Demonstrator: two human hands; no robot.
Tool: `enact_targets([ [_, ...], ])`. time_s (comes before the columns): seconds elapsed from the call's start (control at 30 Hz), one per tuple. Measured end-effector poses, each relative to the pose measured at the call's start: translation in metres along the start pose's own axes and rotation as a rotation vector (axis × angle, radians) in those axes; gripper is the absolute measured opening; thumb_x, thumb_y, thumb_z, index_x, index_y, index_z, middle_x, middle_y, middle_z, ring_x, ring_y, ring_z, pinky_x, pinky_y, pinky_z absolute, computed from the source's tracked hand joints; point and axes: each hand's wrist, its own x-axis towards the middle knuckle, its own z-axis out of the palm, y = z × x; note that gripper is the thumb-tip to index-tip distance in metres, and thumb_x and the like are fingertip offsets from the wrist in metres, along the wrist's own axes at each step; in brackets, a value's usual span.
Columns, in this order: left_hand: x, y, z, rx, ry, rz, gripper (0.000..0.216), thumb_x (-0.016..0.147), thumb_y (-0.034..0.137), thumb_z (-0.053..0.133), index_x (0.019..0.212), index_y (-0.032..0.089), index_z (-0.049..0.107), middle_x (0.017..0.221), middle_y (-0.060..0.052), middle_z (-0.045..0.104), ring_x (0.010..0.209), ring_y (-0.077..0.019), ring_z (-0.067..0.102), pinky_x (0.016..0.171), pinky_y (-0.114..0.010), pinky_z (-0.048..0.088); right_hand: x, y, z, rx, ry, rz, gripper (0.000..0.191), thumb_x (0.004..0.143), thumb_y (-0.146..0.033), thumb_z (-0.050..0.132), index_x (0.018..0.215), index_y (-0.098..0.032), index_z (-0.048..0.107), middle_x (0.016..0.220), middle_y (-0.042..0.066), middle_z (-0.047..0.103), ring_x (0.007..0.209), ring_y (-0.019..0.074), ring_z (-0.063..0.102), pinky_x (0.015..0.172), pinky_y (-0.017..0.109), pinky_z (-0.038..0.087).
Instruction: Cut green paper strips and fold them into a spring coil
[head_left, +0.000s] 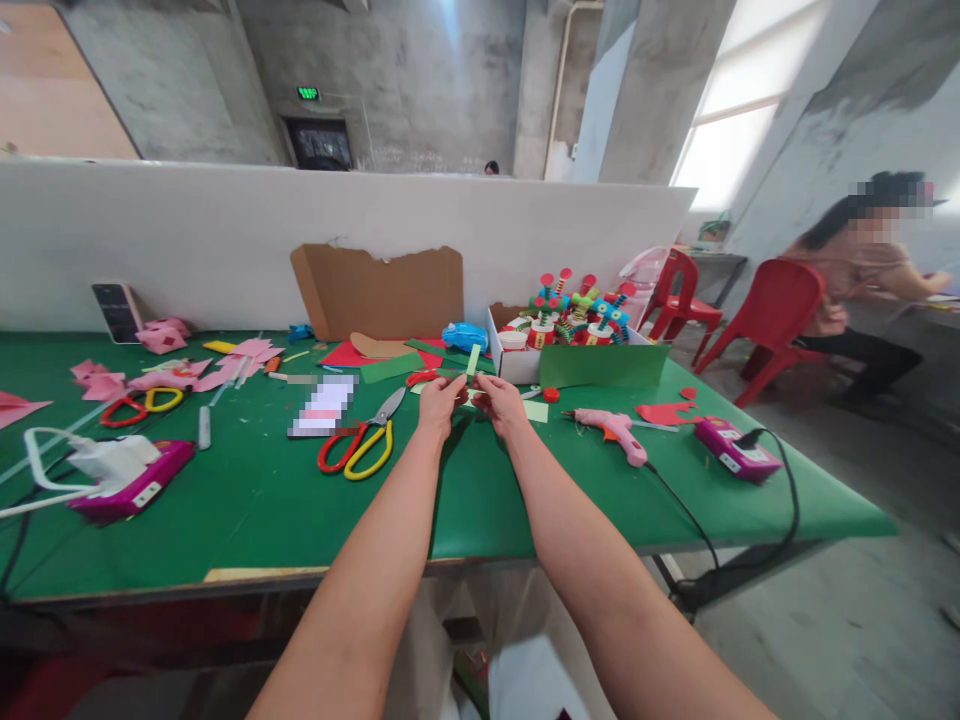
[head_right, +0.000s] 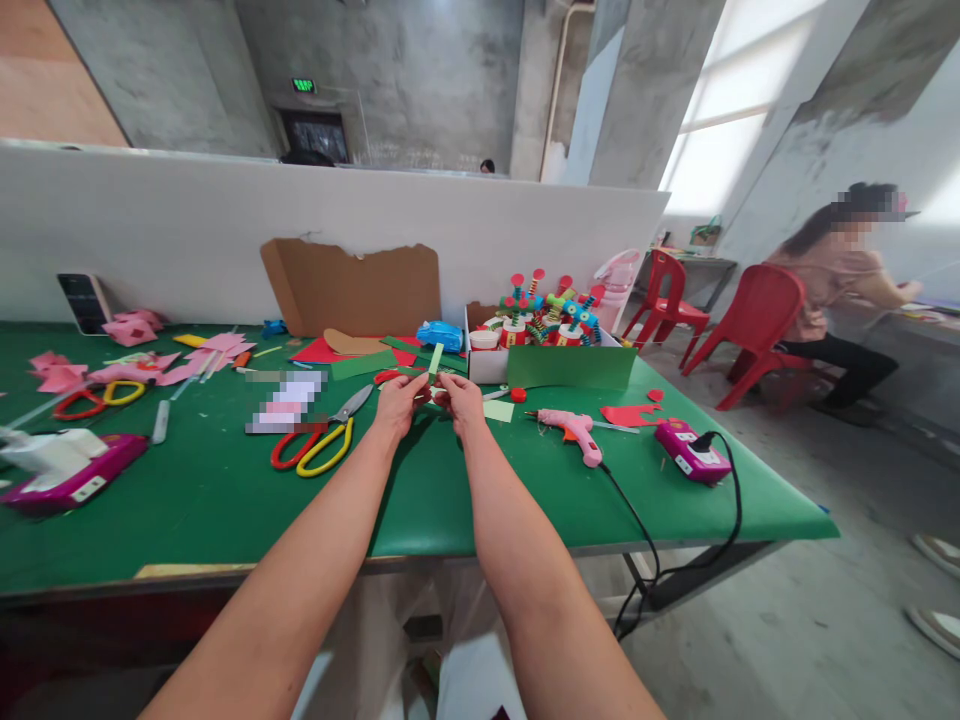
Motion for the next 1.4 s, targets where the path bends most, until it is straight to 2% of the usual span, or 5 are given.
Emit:
enact_targets([
  [0.23,0.000,0.002,0.000,-0.026,0.016,-0.020,0.039,0.051,0.042,0.082,0.061,0.015,0.056,0.054,0.002,0.056,0.049,-0.0088,0.051,0.056,-0.026,0.045,0.003,-0.003,-0.005,-0.008,0.129,-0.103,0.022,0.063,-0.035,0.078,0.064,-0.019,0.063,0.058,-0.006,0.059,0.046,0.0041,0.049,0.053,0.019,0.050],
  [0.37,0.001,0.002,-0.001,-0.029,0.009,-0.024,0.038,0.051,0.041,0.082,0.061,0.014,0.056,0.054,0.002,0.056,0.049,-0.0086,0.051,0.056,-0.026,0.044,0.001,-0.006,-0.003,-0.015,0.064,-0.061,0.021,0.063,-0.028,0.078,0.080,-0.022,0.067,0.069,-0.006,0.063,0.051,0.0045,0.053,0.055,0.020,0.051],
  [0.6,0.000,0.002,-0.001,0.065,-0.028,-0.010,0.038,0.048,0.042,0.082,0.056,0.015,0.056,0.050,0.002,0.055,0.048,-0.0093,0.050,0.052,-0.025,0.041,-0.005,-0.009,-0.002,-0.059,-0.079,-0.025,0.023,0.057,-0.030,0.083,0.064,-0.016,0.067,0.055,-0.003,0.060,0.050,0.0061,0.054,0.054,0.019,0.050],
  [1.1,0.000,0.000,-0.001,0.023,-0.078,0.043,0.040,0.048,0.044,0.082,0.060,0.016,0.056,0.056,0.002,0.057,0.050,-0.0079,0.049,0.052,-0.023,0.040,0.000,0.003,0.002,-0.006,-0.085,-0.104,0.021,0.055,-0.030,0.082,0.065,-0.017,0.068,0.056,-0.003,0.065,0.053,0.0091,0.059,0.064,0.025,0.053],
  [1.4,0.002,0.002,-0.002,0.054,0.005,0.048,0.037,0.053,0.042,0.080,0.058,0.016,0.055,0.053,0.003,0.054,0.047,-0.0074,0.048,0.051,-0.023,0.041,0.002,-0.010,-0.006,0.053,0.146,-0.111,0.022,0.063,-0.032,0.079,0.062,-0.017,0.063,0.056,-0.004,0.061,0.047,0.0052,0.052,0.053,0.020,0.051],
])
